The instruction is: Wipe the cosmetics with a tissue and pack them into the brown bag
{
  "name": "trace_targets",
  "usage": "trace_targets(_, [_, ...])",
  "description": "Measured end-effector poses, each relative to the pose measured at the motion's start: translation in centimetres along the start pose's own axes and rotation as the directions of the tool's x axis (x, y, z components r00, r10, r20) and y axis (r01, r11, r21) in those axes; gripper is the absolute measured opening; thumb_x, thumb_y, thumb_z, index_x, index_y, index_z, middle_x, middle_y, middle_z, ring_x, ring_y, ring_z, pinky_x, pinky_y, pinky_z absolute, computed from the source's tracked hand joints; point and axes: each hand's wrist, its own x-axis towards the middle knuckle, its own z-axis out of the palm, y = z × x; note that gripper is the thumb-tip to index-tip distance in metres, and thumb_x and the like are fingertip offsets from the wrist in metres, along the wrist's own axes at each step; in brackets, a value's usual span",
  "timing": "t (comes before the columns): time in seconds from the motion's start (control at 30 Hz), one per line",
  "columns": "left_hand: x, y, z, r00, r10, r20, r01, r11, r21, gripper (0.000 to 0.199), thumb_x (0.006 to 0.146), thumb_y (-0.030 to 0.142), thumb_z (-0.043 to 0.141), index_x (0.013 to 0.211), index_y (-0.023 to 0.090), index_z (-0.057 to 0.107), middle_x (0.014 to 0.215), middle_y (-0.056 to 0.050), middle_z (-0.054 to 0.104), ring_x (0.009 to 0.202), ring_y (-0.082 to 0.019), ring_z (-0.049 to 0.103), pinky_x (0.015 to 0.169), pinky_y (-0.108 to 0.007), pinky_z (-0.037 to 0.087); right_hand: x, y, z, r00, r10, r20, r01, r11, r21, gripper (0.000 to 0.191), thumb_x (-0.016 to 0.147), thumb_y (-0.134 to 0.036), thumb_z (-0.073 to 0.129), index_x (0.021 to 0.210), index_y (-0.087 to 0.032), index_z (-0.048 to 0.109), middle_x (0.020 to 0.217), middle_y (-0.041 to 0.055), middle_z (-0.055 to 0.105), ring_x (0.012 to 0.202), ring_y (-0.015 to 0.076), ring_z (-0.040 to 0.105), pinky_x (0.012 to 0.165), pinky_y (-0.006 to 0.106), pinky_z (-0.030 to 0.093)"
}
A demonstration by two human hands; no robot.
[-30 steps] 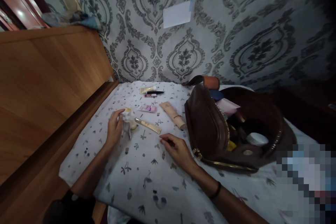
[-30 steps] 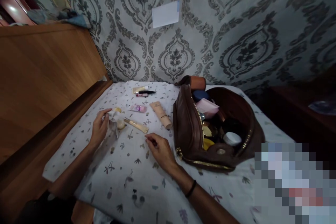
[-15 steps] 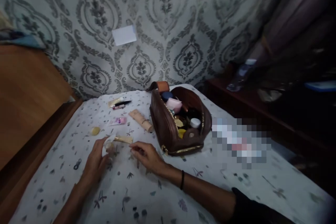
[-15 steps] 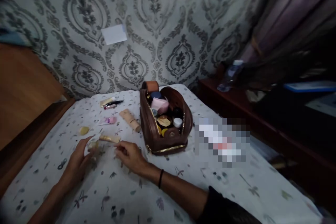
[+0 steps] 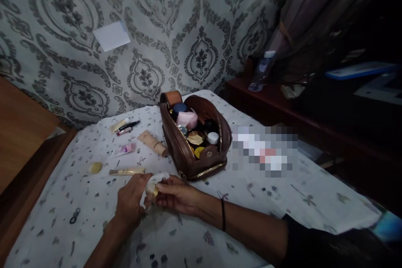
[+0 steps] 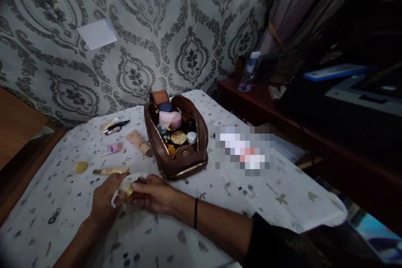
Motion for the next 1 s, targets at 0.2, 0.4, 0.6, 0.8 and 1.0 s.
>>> trace_targets(0.2, [1.3, 0.0, 0.0, 0.997, 0.052, -0.058, -0.047, 0.995, 0.086, 0.024, 0.099, 0.021, 0.036, 0.091, 0.017, 0.058, 0.065, -0.002, 0.06, 0.058, -0.015, 0.058, 0.054, -0.023, 0.044, 0.1, -0.2, -0.2, 0.998, 0.053, 0.043, -0.055, 0.998, 0.034, 0.048, 0.056, -0.032, 0.094, 0.092, -0.011, 0.07, 0.083, 0.0009, 0.073, 0.069, 0.0074, 0.068, 0.068, 0.017, 0.051])
trace_targets(0.4, [1.4, 0.1, -0.3, 0.991, 0.036, -0.127, -0.016, 0.988, 0.156, 0.016, 0.095, 0.015, 0.047, 0.082, 0.019, 0.057, 0.059, 0.001, 0.053, 0.053, -0.013, 0.052, 0.053, -0.024, 0.04, 0.2, -0.4, -0.2, 0.996, 0.041, 0.075, -0.042, 0.999, 0.018, 0.048, 0.061, -0.029, 0.092, 0.099, -0.007, 0.072, 0.087, 0.0029, 0.072, 0.075, 0.0071, 0.067, 0.077, 0.018, 0.051])
trace_targets(0.6, [0.4, 0.3, -0.2, 0.998, 0.027, -0.058, -0.018, 0.987, 0.159, 0.033, 0.099, 0.038, 0.042, 0.118, 0.017, 0.06, 0.08, -0.008, 0.063, 0.07, -0.018, 0.063, 0.062, -0.026, 0.048, 0.2, -0.3, 0.3, 0.999, 0.01, 0.046, -0.012, 0.999, 0.034, 0.053, 0.061, -0.027, 0.092, 0.106, -0.014, 0.068, 0.089, 0.0025, 0.073, 0.078, 0.0119, 0.069, 0.072, 0.023, 0.052])
trace_targets(0.8, [-0.6, 0.2, 0.2, 0.998, 0.016, 0.061, -0.027, 0.983, 0.183, 0.043, 0.095, 0.047, 0.052, 0.128, 0.021, 0.056, 0.091, -0.009, 0.065, 0.079, -0.02, 0.065, 0.061, -0.025, 0.049, 0.0, -0.2, 1.1, 1.0, -0.022, 0.017, 0.022, 1.0, -0.022, 0.047, 0.057, -0.03, 0.094, 0.092, -0.012, 0.068, 0.076, -0.0018, 0.069, 0.068, 0.0074, 0.065, 0.067, 0.019, 0.049])
trace_targets(1.0, [-0.8, 0.1, 0.1, 0.998, 0.048, 0.046, -0.055, 0.987, 0.148, 0.041, 0.102, 0.039, 0.032, 0.128, 0.015, 0.054, 0.083, -0.007, 0.063, 0.069, -0.017, 0.064, 0.056, -0.024, 0.046, -0.2, -0.2, 0.7, 1.0, -0.004, 0.013, 0.005, 0.999, -0.042, 0.043, 0.067, -0.04, 0.088, 0.092, -0.011, 0.067, 0.075, -0.0001, 0.069, 0.068, 0.0099, 0.065, 0.071, 0.025, 0.049])
